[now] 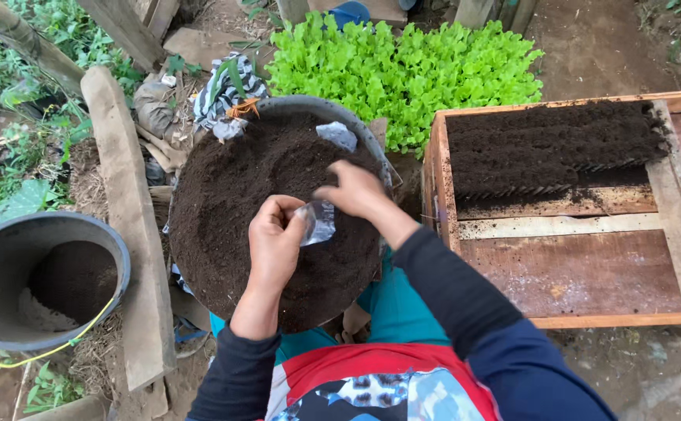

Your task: The person sits on a chair and repeatedly scoops soil from a large black basin into small plastic bags. They fold the top of each bag to seal it and place the finished packets into a wooden tray to their right.

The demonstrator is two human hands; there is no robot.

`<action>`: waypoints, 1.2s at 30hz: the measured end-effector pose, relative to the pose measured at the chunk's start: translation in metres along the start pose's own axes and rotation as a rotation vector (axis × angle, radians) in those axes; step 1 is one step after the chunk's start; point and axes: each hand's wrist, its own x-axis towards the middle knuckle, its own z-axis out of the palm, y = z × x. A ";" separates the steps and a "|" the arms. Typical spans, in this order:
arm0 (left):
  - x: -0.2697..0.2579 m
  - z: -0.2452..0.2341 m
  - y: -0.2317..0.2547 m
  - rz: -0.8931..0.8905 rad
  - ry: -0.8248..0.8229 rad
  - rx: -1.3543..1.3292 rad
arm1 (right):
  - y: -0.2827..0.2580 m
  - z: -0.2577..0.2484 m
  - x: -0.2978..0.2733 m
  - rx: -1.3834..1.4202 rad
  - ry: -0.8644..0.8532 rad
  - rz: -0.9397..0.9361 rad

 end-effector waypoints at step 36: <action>0.014 0.051 -0.056 -0.180 0.002 -0.117 | -0.013 0.024 -0.028 1.321 0.392 -0.183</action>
